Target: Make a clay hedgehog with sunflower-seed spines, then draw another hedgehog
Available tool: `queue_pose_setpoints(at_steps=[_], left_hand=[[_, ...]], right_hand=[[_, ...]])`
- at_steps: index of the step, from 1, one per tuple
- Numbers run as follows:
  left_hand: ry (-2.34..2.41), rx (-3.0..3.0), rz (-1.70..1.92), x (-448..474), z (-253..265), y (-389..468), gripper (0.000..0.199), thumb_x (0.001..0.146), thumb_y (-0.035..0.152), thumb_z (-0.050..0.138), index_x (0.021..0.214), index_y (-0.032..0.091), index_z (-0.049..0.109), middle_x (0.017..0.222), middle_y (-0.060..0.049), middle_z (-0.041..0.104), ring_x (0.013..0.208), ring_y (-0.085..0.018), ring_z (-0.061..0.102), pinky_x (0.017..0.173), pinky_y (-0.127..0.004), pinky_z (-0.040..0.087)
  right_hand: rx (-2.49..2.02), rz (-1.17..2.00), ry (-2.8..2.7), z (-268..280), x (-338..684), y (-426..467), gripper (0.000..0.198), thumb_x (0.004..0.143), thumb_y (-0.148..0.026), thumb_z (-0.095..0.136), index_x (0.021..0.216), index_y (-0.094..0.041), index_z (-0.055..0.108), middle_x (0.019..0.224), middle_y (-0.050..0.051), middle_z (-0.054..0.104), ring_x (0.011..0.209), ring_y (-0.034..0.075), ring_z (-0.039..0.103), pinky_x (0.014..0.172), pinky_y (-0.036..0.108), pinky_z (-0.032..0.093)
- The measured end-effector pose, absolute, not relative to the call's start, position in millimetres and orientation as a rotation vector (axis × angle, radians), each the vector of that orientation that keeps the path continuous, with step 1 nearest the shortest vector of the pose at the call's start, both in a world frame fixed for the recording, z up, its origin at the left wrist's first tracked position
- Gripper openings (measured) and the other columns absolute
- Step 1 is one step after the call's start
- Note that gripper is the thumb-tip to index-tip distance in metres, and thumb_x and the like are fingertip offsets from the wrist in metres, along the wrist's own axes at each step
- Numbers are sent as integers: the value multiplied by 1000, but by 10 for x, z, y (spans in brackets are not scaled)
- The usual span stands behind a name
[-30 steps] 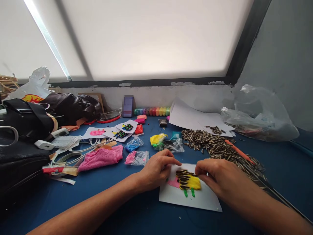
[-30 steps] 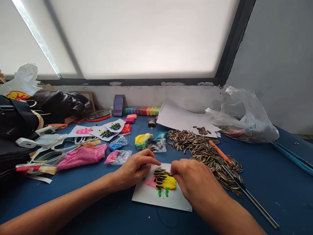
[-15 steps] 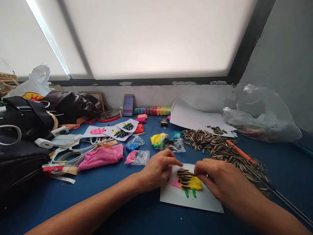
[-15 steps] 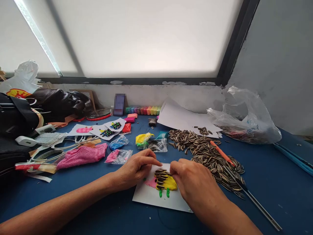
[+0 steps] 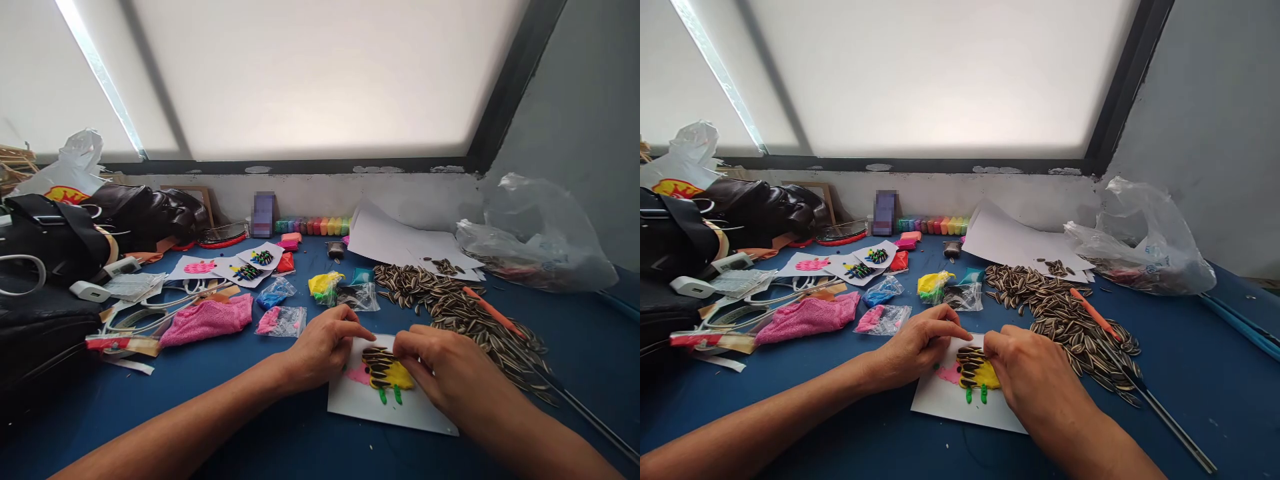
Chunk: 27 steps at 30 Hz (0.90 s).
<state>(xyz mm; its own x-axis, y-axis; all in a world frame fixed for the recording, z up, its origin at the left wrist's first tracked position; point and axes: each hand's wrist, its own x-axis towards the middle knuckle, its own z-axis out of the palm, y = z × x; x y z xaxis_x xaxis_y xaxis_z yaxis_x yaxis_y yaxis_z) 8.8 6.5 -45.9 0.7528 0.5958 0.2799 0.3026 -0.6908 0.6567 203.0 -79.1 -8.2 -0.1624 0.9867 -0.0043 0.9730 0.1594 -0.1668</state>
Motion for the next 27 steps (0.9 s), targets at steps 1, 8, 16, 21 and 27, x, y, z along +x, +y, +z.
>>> queue_pose_setpoints(at_steps=[1, 8, 16, 21, 27], left_hand=[[671, 2353, 647, 88, -461, 65, 45, 76, -3, 43, 103, 18, 72, 99, -6, 58, 91, -15, 56, 81, -28, 47], [668, 2351, 650, 85, -468, 70, 45, 76, -3, 43, 102, 19, 72, 101, -6, 58, 92, -15, 57, 82, -28, 48], [660, 2353, 670, 83, -494, 66, 45, 77, -3, 42, 102, 19, 72, 101, -6, 59, 91, -15, 57, 81, -28, 48], [663, 2352, 663, 85, -494, 73, 45, 76, -2, 42, 102, 19, 72, 101, -6, 59, 91, -15, 57, 82, -28, 48], [691, 2362, 637, 90, -452, 66, 45, 77, -2, 42, 102, 19, 72, 101, -6, 59, 92, -15, 57, 83, -29, 48]], right_hand=[[-1957, 176, -2323, -85, 2028, -791, 21, 90, -18, 47, 76, -24, 60, 73, 0, 59, 65, 16, 57, 61, 28, 38], [-1954, 86, -2385, -73, 1985, -790, 27, 91, -14, 43, 70, -21, 57, 68, 0, 57, 59, 13, 54, 54, 25, 32], [-1931, 25, -2394, -87, 1969, -791, 27, 90, -12, 44, 68, -21, 57, 66, 0, 56, 57, 14, 54, 52, 24, 31], [-2016, 113, -2312, -65, 1970, -803, 19, 88, -15, 50, 74, -23, 59, 73, 0, 62, 65, 16, 59, 57, 26, 36], [-2042, 55, -2237, 52, 2043, -828, 14, 87, -24, 52, 73, -23, 57, 68, 0, 64, 59, 17, 58, 51, 27, 35]])
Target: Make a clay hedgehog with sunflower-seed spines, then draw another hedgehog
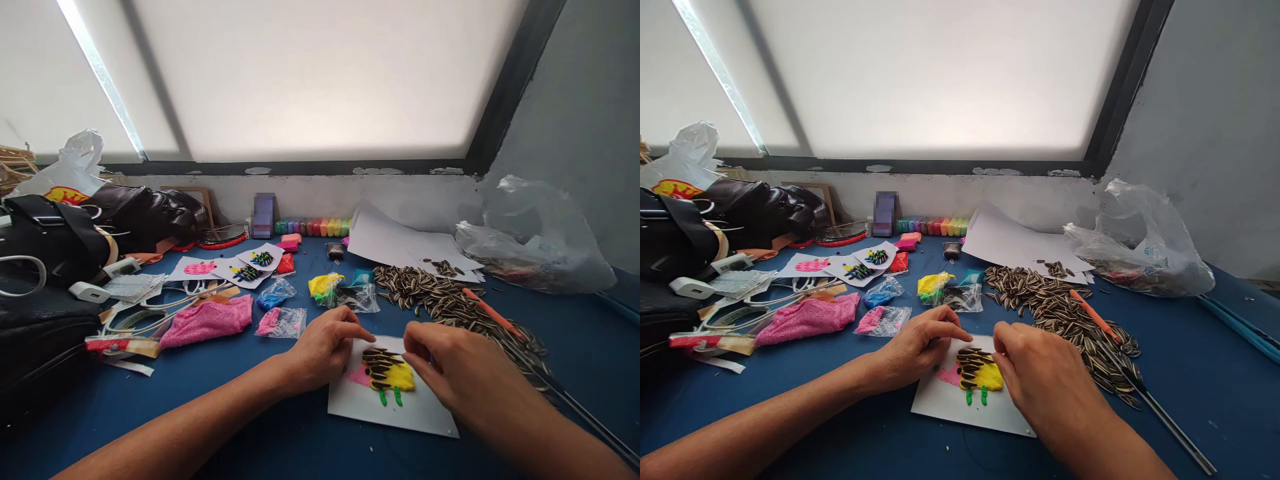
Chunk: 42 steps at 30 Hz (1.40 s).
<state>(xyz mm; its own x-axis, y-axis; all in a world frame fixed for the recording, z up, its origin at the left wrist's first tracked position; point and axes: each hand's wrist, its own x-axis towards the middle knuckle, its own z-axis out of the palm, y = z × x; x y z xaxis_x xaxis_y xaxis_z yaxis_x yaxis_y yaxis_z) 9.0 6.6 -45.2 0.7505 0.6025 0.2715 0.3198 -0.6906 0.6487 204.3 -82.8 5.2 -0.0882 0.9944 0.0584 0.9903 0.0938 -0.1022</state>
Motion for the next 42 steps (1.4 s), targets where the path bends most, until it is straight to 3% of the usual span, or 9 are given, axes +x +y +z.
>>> queue_pose_setpoints(at_steps=[7, 11, 16, 26, 31, 35, 39, 42], left_hand=[[686, 2308, 631, 94, -441, 54, 44, 76, -3, 43, 105, 17, 71, 102, -7, 60, 91, -16, 58, 82, -29, 49], [693, 2284, 628, 89, -441, 55, 45, 76, -3, 43, 105, 17, 71, 103, -7, 60, 92, -16, 58, 81, -28, 49], [700, 2288, 618, 87, -423, 52, 45, 76, -3, 43, 105, 17, 71, 104, -7, 60, 90, -16, 58, 80, -28, 49], [696, 2296, 633, 90, -442, 54, 43, 76, -3, 44, 103, 17, 71, 103, -7, 60, 90, -16, 58, 81, -30, 50], [691, 2308, 639, 92, -451, 60, 43, 76, -2, 44, 103, 18, 70, 102, -7, 60, 89, -16, 57, 79, -29, 51], [686, 2317, 654, 95, -464, 67, 43, 75, -2, 44, 102, 17, 71, 101, -7, 61, 87, -15, 57, 79, -29, 50], [689, 2302, 657, 93, -465, 64, 44, 75, -3, 43, 103, 17, 71, 101, -7, 60, 89, -15, 58, 80, -29, 50], [695, 2306, 646, 90, -454, 60, 44, 75, -3, 44, 102, 17, 71, 101, -7, 60, 89, -15, 58, 82, -30, 50]], right_hand=[[-2156, -113, -2068, 64, 2389, -673, 24, 87, -22, 48, 71, -24, 66, 72, 2, 69, 60, 19, 62, 48, 28, 37], [-2105, -213, -2079, -79, 2548, -559, 27, 87, -17, 48, 91, -22, 74, 90, 6, 71, 80, 23, 67, 60, 32, 47], [-2055, -243, -2123, -224, 2588, -487, 30, 88, -19, 49, 108, -17, 72, 98, 10, 66, 90, 25, 63, 75, 36, 50], [-1979, -292, -2170, -296, 2620, -464, 19, 87, -18, 48, 77, -19, 65, 81, 7, 62, 79, 22, 59, 70, 34, 45], [-1941, -287, -2139, -229, 2526, -493, 21, 91, -20, 40, 80, -19, 59, 85, 8, 63, 80, 21, 59, 71, 33, 44], [-1977, -138, -2106, -89, 2418, -588, 18, 91, -21, 40, 82, -21, 56, 74, 4, 66, 66, 18, 61, 56, 27, 41], [-2023, 306, -2099, 39, 2342, -682, 18, 85, -17, 46, 81, -23, 62, 76, 2, 69, 67, 17, 62, 55, 25, 42], [-1973, 379, -2176, 74, 2311, -721, 17, 81, -15, 51, 76, -25, 64, 73, -1, 68, 62, 15, 60, 53, 24, 40]])
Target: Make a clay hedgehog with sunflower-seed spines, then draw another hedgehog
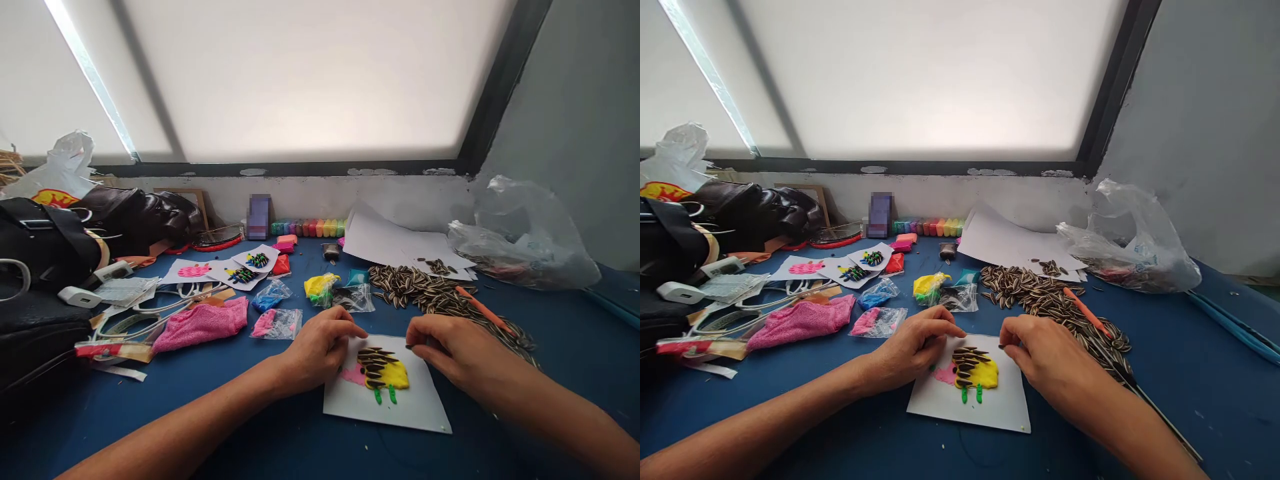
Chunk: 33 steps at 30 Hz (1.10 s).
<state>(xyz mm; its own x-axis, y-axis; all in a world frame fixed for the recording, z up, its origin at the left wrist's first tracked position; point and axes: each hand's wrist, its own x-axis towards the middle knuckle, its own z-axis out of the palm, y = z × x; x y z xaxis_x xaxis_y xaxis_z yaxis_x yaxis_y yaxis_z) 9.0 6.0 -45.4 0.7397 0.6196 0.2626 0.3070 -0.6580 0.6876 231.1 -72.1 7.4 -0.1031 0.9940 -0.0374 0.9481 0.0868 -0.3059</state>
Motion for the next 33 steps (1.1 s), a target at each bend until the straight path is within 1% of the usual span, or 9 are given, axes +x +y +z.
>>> queue_pose_setpoints(at_steps=[4, 8, 13, 18, 24, 26, 29, 31, 33], left_hand=[[699, 2321, 642, 89, -449, 62, 43, 75, -2, 44, 103, 18, 71, 102, -7, 61, 90, -15, 58, 82, -30, 50], [686, 2307, 647, 89, -459, 65, 43, 76, -2, 43, 103, 18, 70, 102, -7, 60, 90, -15, 58, 82, -30, 50], [692, 2301, 656, 87, -469, 68, 43, 75, -2, 44, 102, 17, 71, 101, -6, 60, 89, -15, 58, 81, -29, 50], [692, 2307, 647, 89, -458, 65, 43, 75, -3, 44, 103, 17, 71, 101, -7, 61, 90, -15, 58, 81, -29, 49], [702, 2296, 648, 91, -460, 57, 43, 75, -4, 44, 102, 16, 71, 101, -7, 60, 89, -15, 58, 81, -29, 48], [705, 2295, 644, 91, -463, 58, 44, 74, -4, 44, 102, 16, 72, 101, -7, 60, 89, -15, 58, 81, -29, 48], [713, 2286, 629, 91, -467, 62, 45, 74, -4, 44, 103, 17, 72, 102, -7, 60, 90, -16, 58, 82, -29, 48], [710, 2279, 631, 93, -469, 66, 45, 74, -3, 44, 104, 17, 72, 103, -7, 60, 91, -16, 58, 82, -29, 48], [707, 2278, 639, 96, -471, 70, 45, 74, -3, 44, 104, 17, 72, 103, -7, 60, 92, -16, 58, 82, -29, 48]], right_hand=[[-1927, 375, -2233, 76, 2275, -745, 18, 78, -11, 54, 70, -25, 63, 71, -1, 67, 60, 14, 59, 52, 22, 39], [-2006, 347, -2222, 91, 2234, -753, 18, 74, -9, 55, 66, -23, 62, 64, -1, 65, 57, 14, 57, 49, 23, 36], [-2077, 352, -2233, 92, 2211, -754, 22, 77, -7, 53, 73, -24, 66, 72, -1, 69, 63, 15, 60, 53, 25, 38], [-2039, 292, -2257, 65, 2216, -755, 23, 80, -10, 53, 77, -26, 69, 78, 0, 71, 71, 17, 63, 58, 26, 41], [-2028, 263, -2258, 59, 2218, -754, 22, 81, -10, 53, 74, -25, 68, 77, 0, 70, 69, 17, 62, 56, 25, 40], [-2039, 269, -2242, 70, 2221, -757, 23, 82, -10, 52, 80, -25, 68, 77, 0, 70, 68, 17, 62, 57, 25, 40], [-2097, 280, -2231, 98, 2221, -751, 23, 84, -10, 49, 90, -24, 67, 75, 1, 69, 61, 15, 58, 54, 25, 38], [-2136, 282, -2233, 116, 2214, -738, 23, 86, -11, 48, 91, -24, 66, 72, 1, 68, 57, 15, 56, 52, 25, 35], [-2160, 303, -2219, 125, 2204, -720, 23, 86, -11, 47, 91, -23, 66, 73, 1, 68, 58, 15, 56, 53, 25, 35]])
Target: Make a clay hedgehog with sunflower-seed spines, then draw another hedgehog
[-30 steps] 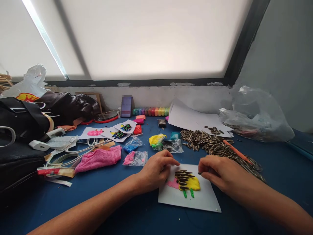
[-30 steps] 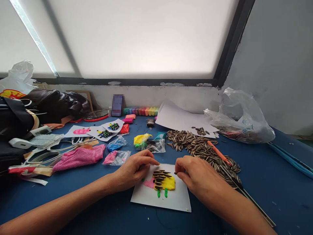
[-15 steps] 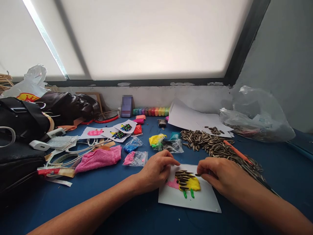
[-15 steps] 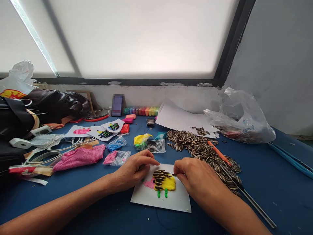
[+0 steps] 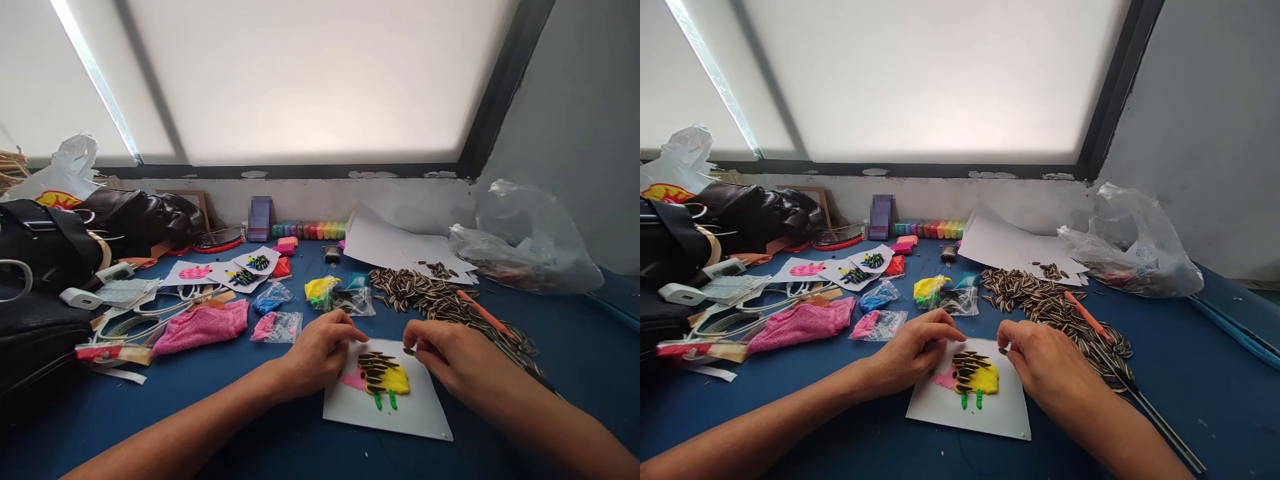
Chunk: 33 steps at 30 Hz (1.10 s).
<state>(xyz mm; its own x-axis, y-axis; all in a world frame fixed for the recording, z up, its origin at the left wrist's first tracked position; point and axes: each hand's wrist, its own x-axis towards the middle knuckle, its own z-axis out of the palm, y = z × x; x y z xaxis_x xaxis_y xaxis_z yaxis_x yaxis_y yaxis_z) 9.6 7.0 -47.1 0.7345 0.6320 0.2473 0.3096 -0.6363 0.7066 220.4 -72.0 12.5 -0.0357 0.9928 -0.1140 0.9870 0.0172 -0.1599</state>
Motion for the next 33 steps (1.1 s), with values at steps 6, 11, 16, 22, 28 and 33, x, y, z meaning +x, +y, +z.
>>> queue_pose_setpoints(at_steps=[6, 11, 16, 22, 28, 33], left_hand=[[698, 2287, 661, 102, -480, 74, 44, 74, -4, 44, 102, 16, 72, 101, -7, 61, 92, -16, 59, 81, -28, 48], [685, 2279, 668, 97, -487, 71, 42, 75, -3, 45, 102, 15, 72, 102, -7, 60, 92, -16, 59, 81, -29, 48], [692, 2279, 666, 96, -483, 78, 42, 76, -2, 44, 102, 15, 72, 102, -8, 60, 92, -16, 59, 82, -29, 48], [697, 2283, 646, 95, -465, 69, 42, 76, -2, 45, 102, 16, 72, 102, -8, 60, 91, -16, 59, 80, -28, 48], [696, 2274, 647, 88, -455, 59, 41, 77, -1, 44, 103, 16, 72, 103, -7, 60, 91, -16, 58, 80, -27, 48], [696, 2277, 648, 90, -449, 60, 42, 76, -2, 45, 103, 16, 71, 102, -7, 60, 91, -16, 58, 80, -28, 48]], right_hand=[[-2199, 373, -2179, 86, 2203, -692, 22, 85, -12, 51, 90, -25, 68, 81, 2, 71, 71, 18, 62, 60, 27, 39], [-2150, 374, -2251, 52, 2231, -690, 25, 86, -12, 49, 89, -25, 69, 88, 3, 71, 81, 20, 64, 66, 29, 43], [-2136, 353, -2252, 43, 2243, -688, 20, 86, -13, 48, 82, -23, 66, 85, 3, 69, 79, 20, 63, 66, 30, 43], [-2153, 349, -2266, 28, 2241, -684, 20, 87, -12, 46, 82, -22, 63, 88, 3, 68, 81, 20, 63, 69, 30, 43], [-2159, 364, -2234, 56, 2221, -682, 19, 88, -14, 46, 85, -23, 62, 85, 3, 69, 79, 20, 63, 64, 29, 41], [-2163, 345, -2202, 56, 2239, -679, 21, 88, -13, 44, 90, -24, 63, 82, 3, 70, 76, 20, 63, 61, 28, 39]])
